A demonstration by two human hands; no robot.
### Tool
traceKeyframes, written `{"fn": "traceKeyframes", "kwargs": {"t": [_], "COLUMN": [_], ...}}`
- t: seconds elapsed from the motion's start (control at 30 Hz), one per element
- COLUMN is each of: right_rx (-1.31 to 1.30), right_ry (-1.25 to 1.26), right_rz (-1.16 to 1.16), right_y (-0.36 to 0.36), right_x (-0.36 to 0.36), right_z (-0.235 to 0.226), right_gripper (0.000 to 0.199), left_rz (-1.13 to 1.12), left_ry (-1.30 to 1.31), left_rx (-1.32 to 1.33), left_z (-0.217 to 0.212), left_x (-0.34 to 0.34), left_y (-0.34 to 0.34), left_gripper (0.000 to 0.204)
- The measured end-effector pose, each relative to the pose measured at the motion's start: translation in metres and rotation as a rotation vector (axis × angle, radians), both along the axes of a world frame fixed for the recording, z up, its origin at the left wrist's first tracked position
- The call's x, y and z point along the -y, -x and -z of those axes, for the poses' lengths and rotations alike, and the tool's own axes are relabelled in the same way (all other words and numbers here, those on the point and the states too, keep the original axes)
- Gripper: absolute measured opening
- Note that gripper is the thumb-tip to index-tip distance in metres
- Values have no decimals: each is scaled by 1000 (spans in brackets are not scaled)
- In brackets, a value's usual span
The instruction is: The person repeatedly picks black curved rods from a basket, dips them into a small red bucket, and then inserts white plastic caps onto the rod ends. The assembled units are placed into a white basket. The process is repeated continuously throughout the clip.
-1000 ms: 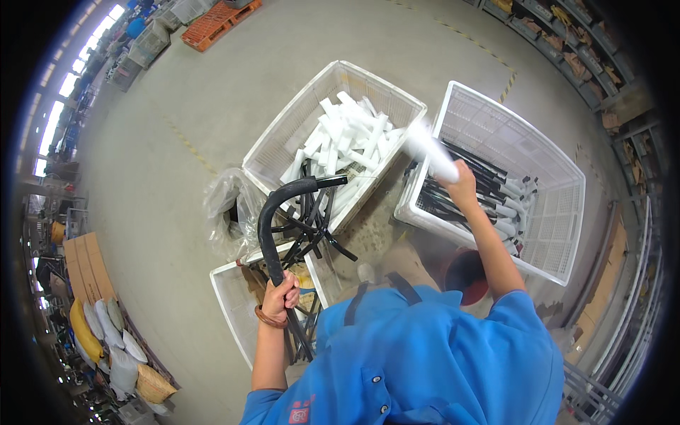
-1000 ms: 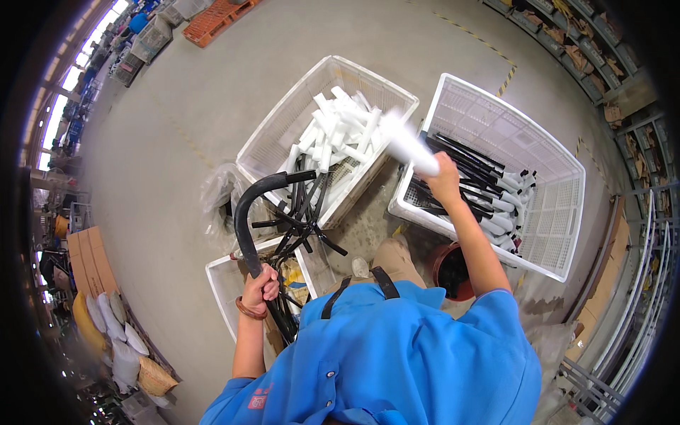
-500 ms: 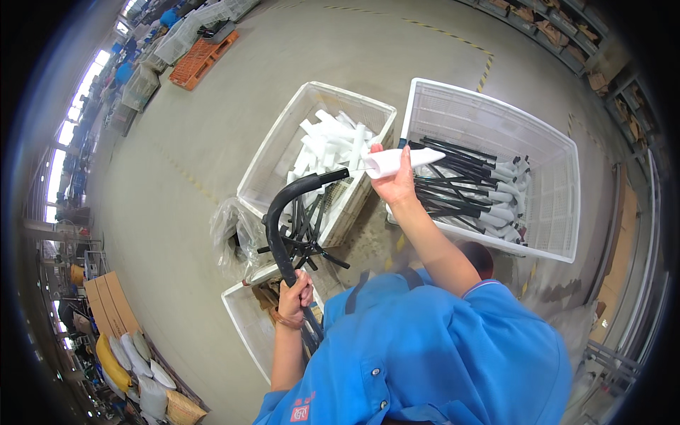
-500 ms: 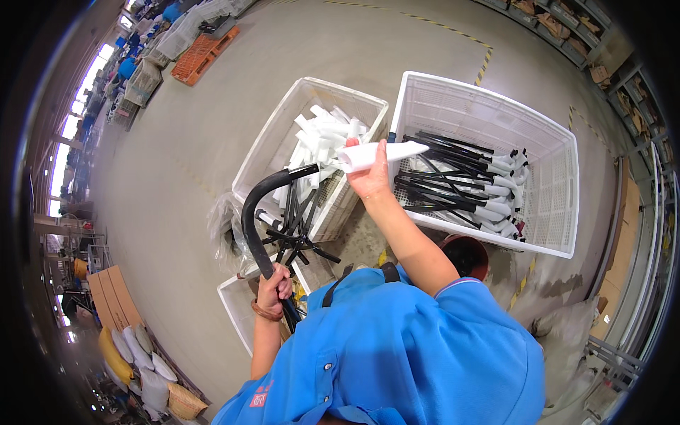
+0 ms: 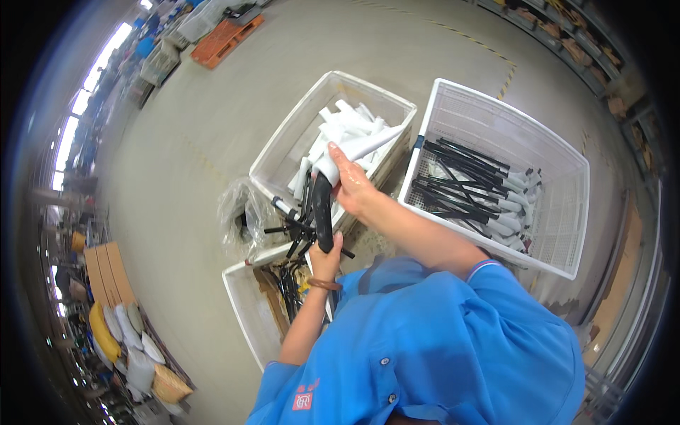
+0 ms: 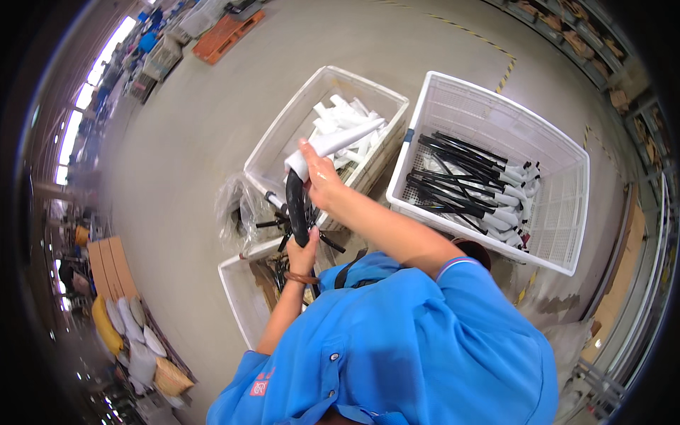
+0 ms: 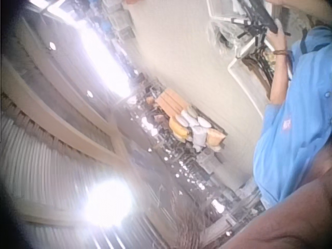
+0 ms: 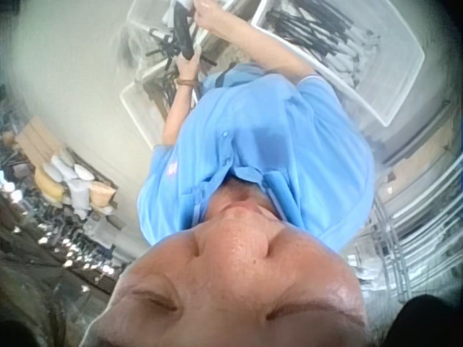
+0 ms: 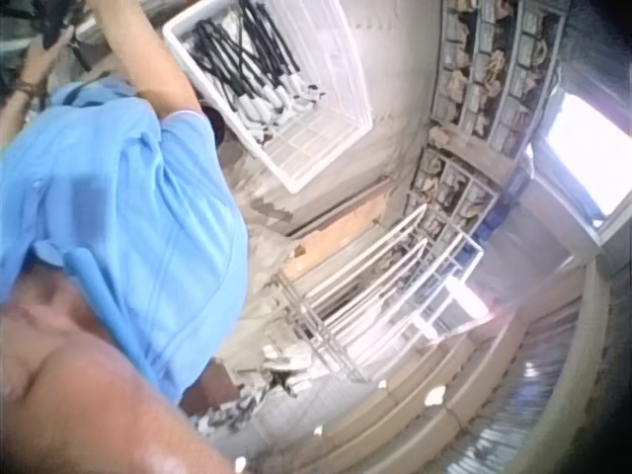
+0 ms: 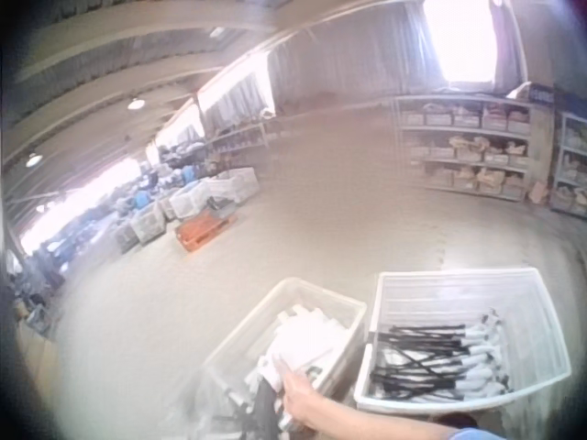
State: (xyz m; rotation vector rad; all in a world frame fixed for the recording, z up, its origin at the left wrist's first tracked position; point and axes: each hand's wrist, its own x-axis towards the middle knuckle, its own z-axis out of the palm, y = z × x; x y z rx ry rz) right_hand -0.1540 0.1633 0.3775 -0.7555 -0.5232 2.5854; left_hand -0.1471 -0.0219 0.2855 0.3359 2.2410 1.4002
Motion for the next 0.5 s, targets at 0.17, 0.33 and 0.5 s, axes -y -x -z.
{"fn": "traceKeyframes", "kwargs": {"t": [0.17,0.33,0.5], "right_rx": [81,-405,-216], "right_ry": [-2243,-2924,-2739], "right_rz": [59,-764,-1329], "right_y": [-66,-53,-31], "right_x": [-6,6,-12], "right_z": [-42,-34,-37], "right_gripper": [50,16,13], "left_rz": [143,298,447], "left_ry": [-135,-172,62], "left_rx": [327,263,-106], "left_z": [-44,-61,-54], "left_x": [9,-13,-24], "left_y": [32,-8,-5], "left_gripper": [25,25,26]}}
